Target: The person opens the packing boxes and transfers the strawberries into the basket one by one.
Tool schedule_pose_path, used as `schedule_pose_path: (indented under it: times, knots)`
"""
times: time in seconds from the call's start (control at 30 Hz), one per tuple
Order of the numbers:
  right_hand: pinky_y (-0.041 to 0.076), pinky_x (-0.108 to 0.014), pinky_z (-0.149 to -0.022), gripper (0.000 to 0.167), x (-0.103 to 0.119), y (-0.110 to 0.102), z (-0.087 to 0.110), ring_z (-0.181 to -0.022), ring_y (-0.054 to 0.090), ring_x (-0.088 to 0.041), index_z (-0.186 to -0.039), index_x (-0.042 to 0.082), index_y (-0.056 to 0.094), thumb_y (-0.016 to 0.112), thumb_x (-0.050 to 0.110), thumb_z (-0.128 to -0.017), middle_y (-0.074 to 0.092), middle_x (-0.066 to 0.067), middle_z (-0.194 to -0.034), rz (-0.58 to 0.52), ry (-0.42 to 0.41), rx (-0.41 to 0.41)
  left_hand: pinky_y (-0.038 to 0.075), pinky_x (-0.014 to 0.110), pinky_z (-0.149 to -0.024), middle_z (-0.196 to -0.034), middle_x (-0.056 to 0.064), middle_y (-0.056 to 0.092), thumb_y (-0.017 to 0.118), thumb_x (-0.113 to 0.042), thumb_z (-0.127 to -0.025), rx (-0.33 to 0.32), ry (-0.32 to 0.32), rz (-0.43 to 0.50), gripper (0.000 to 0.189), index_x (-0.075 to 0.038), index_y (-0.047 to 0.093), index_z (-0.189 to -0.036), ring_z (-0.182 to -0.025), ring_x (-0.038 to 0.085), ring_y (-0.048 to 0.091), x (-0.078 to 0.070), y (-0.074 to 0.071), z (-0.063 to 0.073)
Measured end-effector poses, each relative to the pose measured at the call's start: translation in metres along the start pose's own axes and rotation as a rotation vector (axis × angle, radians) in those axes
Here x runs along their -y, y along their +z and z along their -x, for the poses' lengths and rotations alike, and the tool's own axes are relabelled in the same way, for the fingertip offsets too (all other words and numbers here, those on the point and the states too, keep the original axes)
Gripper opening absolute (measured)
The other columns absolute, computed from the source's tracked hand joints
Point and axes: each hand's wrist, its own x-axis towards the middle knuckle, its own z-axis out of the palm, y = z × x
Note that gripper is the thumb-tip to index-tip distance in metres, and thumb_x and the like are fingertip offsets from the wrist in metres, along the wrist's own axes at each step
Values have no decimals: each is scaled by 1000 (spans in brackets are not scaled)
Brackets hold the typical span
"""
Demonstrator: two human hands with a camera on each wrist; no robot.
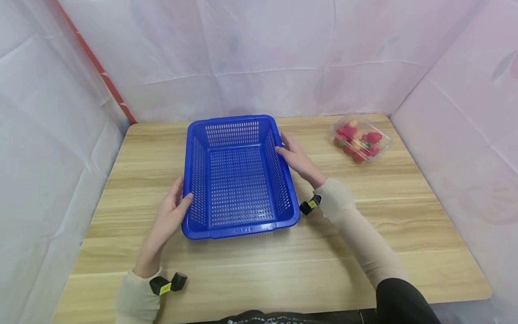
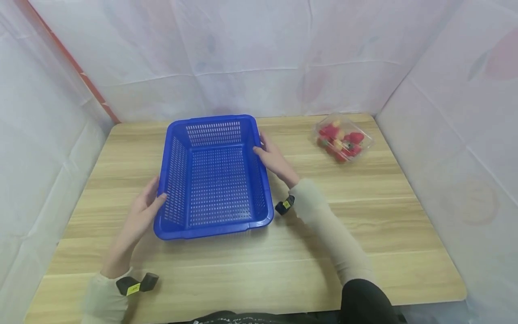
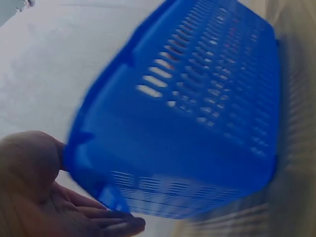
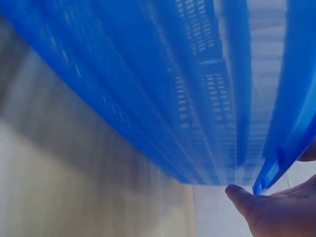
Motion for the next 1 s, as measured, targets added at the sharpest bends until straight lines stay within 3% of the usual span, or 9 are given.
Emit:
schedule_pose_path:
  times: [0.17,0.37,0.53,0.7,0.9,1.0]
  knots:
    - [28,-50,-112,67,-3,12,20,-142,30,-35,-158,4,3,42,15,-105,17,-21,-160,-63,-10,7,29,48,-110,-160,24,16,39,-2,-104,19,-10,104,64,2,3,-156,-144,39,25,10,8,-3]
    - [24,-51,-114,72,-6,22,29,-145,22,-29,-158,12,-6,42,20,-105,4,-12,-164,-50,50,-43,15,45,-116,-164,13,5,36,-3,-105,-9,-24,194,63,-1,1,-157,-149,27,10,11,12,-5]
    - [25,-50,-114,73,-8,27,30,-145,21,-29,-158,14,-7,43,20,-105,2,-11,-164,-81,63,-49,15,42,-116,-164,8,6,36,-4,-105,-53,-49,210,61,-3,5,-157,-149,22,10,10,13,-4]
    - [25,-54,-113,73,-13,28,33,-146,19,-32,-158,14,-10,41,17,-105,0,-13,-164,-137,72,-39,15,41,-116,-164,9,6,38,-5,-105,-47,-65,215,61,-3,5,-157,-149,21,10,9,13,-3]
    - [32,-55,-109,75,-10,32,37,-145,23,-31,-158,18,-9,44,26,-105,1,-10,-165,-140,78,-40,21,41,-114,-164,10,9,39,-5,-105,-66,-61,240,61,-1,7,-157,-149,25,16,14,11,-3]
    - [31,-54,-110,75,-7,31,38,-145,24,-31,-159,16,-7,44,28,-105,4,-11,-164,-146,41,-43,22,39,-113,-164,10,10,40,-7,-105,-80,-52,238,61,0,8,-156,-149,26,17,16,10,-4]
